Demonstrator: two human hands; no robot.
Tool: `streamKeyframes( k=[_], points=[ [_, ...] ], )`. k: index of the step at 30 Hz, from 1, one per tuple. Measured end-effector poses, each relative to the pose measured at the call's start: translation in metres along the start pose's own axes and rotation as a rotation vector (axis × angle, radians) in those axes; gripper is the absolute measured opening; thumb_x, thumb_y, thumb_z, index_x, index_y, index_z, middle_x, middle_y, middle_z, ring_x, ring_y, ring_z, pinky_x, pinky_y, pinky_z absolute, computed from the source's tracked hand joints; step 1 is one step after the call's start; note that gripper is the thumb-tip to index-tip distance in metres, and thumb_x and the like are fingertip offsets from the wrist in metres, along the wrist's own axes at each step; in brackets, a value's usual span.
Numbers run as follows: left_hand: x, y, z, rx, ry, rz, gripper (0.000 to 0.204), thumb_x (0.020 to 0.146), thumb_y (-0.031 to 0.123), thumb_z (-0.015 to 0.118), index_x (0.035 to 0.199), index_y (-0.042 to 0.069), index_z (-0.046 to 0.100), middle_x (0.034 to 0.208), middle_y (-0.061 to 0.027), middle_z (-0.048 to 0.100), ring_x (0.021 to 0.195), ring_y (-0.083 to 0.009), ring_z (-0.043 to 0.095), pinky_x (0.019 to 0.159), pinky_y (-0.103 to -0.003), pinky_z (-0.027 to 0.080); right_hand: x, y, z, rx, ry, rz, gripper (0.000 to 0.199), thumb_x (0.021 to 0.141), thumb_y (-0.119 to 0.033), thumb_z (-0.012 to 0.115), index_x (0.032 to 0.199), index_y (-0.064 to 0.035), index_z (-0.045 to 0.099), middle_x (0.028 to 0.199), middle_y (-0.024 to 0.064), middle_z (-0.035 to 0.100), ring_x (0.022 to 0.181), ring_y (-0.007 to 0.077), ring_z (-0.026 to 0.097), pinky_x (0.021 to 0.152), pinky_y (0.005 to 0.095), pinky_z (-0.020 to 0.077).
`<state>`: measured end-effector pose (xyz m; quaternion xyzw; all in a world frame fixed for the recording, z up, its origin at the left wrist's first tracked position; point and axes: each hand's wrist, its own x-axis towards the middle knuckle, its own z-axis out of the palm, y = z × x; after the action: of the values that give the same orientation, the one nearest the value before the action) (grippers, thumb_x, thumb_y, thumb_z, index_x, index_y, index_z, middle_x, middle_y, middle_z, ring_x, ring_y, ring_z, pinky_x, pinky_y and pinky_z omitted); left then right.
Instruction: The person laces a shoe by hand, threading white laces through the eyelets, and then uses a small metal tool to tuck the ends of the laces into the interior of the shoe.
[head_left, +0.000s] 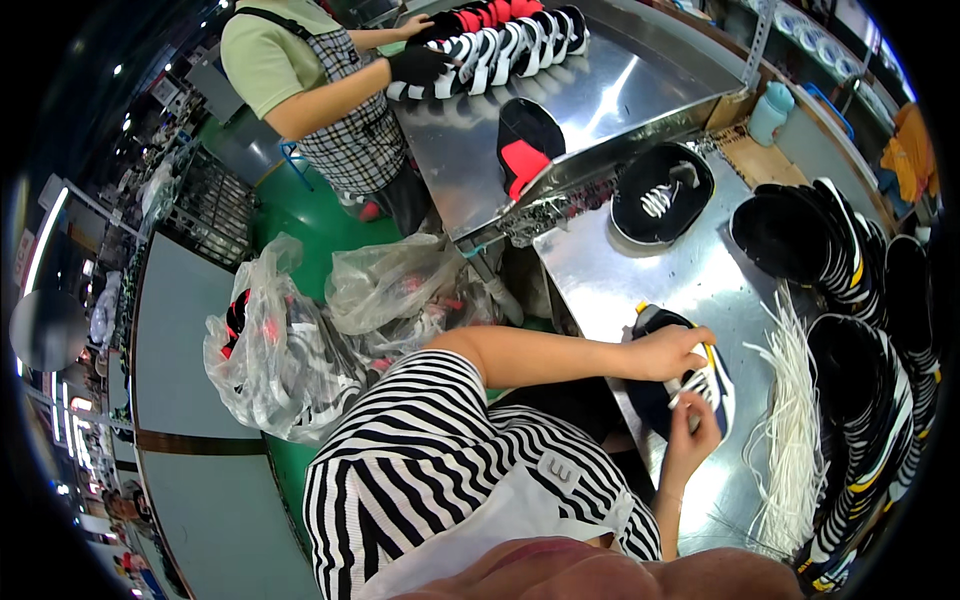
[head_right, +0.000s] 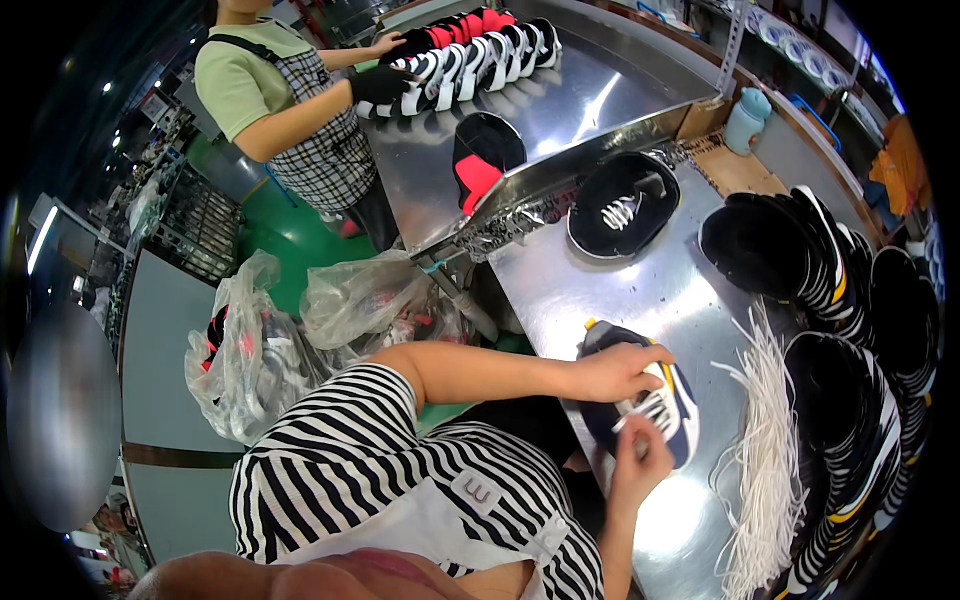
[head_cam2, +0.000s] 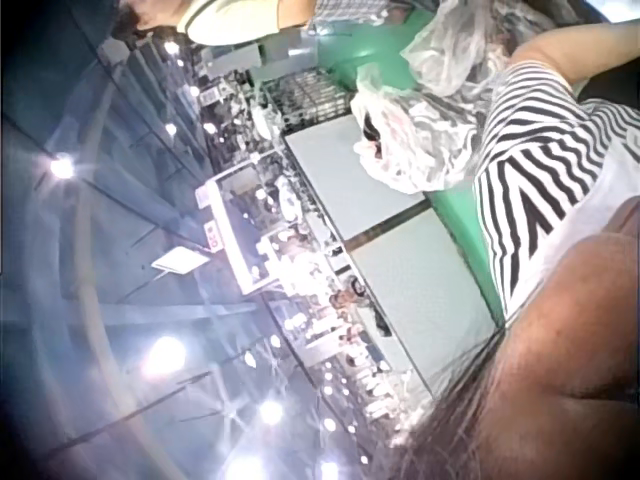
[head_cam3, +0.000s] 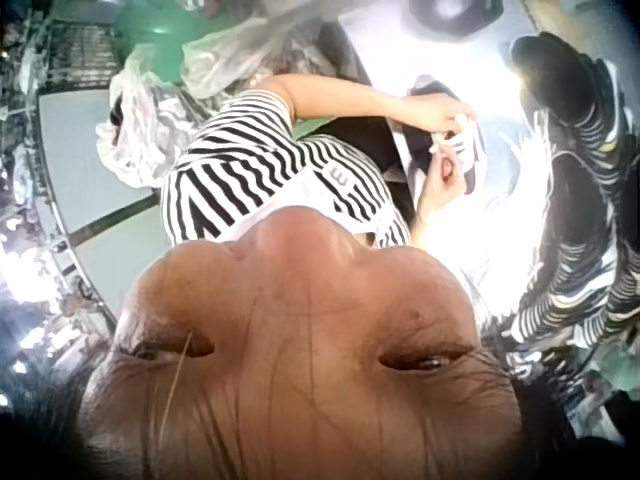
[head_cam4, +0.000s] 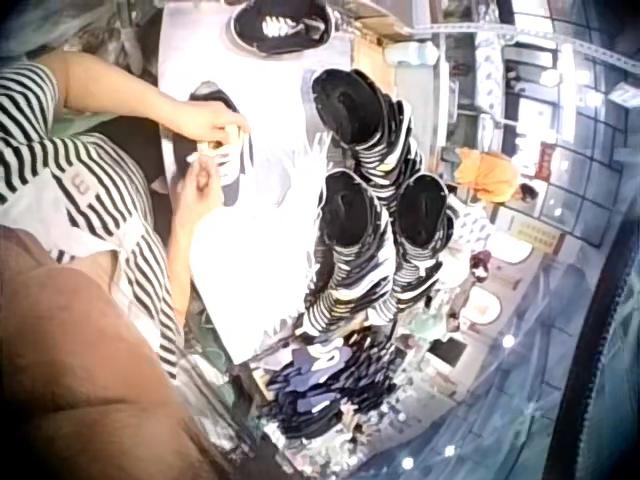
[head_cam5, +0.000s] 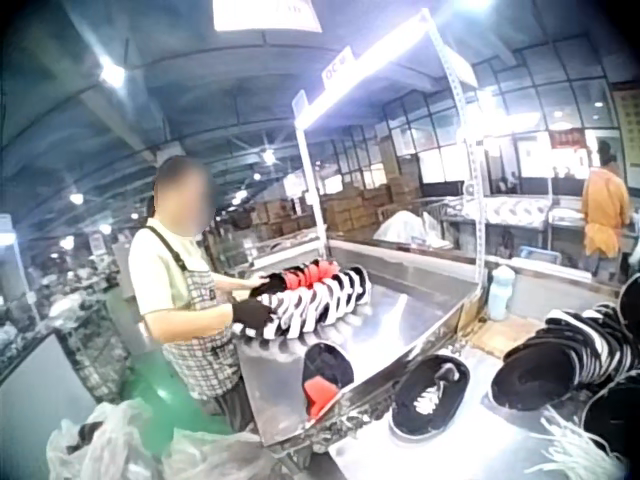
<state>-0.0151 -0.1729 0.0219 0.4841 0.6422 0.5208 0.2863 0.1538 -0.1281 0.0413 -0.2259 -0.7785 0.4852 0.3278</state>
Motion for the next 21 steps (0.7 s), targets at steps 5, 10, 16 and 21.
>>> streamKeyframes(
  k=[5, 10, 16, 21],
  points=[
    [0.034, 0.016, 0.005, 0.083, -0.134, -0.078, 0.034, 0.091, 0.015, 0.058, 0.121, 0.001, 0.057, 0.091, -0.0209, 0.067, 0.079, -0.0294, 0.067, 0.075, -0.039, 0.052, -0.010, 0.029, 0.005, -0.030, 0.108, 0.024, 0.010, 0.082, -0.001, 0.068, 0.091, 0.0015, 0.069, 0.084, 0.0112, 0.072, 0.074, 0.0160, 0.066, 0.072, 0.0275, 0.0511],
    [0.029, -0.030, 0.001, 0.132, -0.091, -0.078, 0.035, 0.093, 0.015, 0.057, 0.127, 0.003, 0.058, 0.080, -0.0095, 0.067, 0.070, -0.0123, 0.063, 0.065, -0.029, 0.051, -0.011, 0.015, 0.001, -0.027, -0.067, 0.121, 0.013, 0.084, -0.003, 0.067, 0.096, -0.0010, 0.071, 0.087, 0.0094, 0.072, 0.077, 0.0154, 0.068, 0.069, 0.0265, 0.0519],
    [0.034, 0.002, 0.007, 0.119, -0.084, -0.125, 0.033, 0.094, 0.021, 0.057, 0.120, 0.001, 0.056, 0.082, -0.0209, 0.067, 0.071, -0.0277, 0.068, 0.069, -0.036, 0.052, -0.022, 0.002, 0.015, 0.093, -0.055, -0.026, 0.016, 0.079, 0.003, 0.070, 0.094, -0.0044, 0.071, 0.075, 0.0051, 0.068, 0.064, 0.0097, 0.063, 0.056, 0.0225, 0.0476],
    [0.014, 0.036, -0.014, 0.503, -0.272, -0.027, 0.044, 0.098, 0.020, 0.055, 0.138, 0.007, 0.041, 0.101, -0.0215, 0.068, 0.090, -0.0348, 0.068, 0.077, -0.038, 0.051, -0.013, 0.018, -0.009, 0.154, 0.000, 0.378, 0.014, 0.086, -0.007, 0.070, 0.099, -0.0046, 0.072, 0.086, 0.0061, 0.072, 0.063, 0.0082, 0.061, 0.060, 0.0236, 0.0499]
  ],
)
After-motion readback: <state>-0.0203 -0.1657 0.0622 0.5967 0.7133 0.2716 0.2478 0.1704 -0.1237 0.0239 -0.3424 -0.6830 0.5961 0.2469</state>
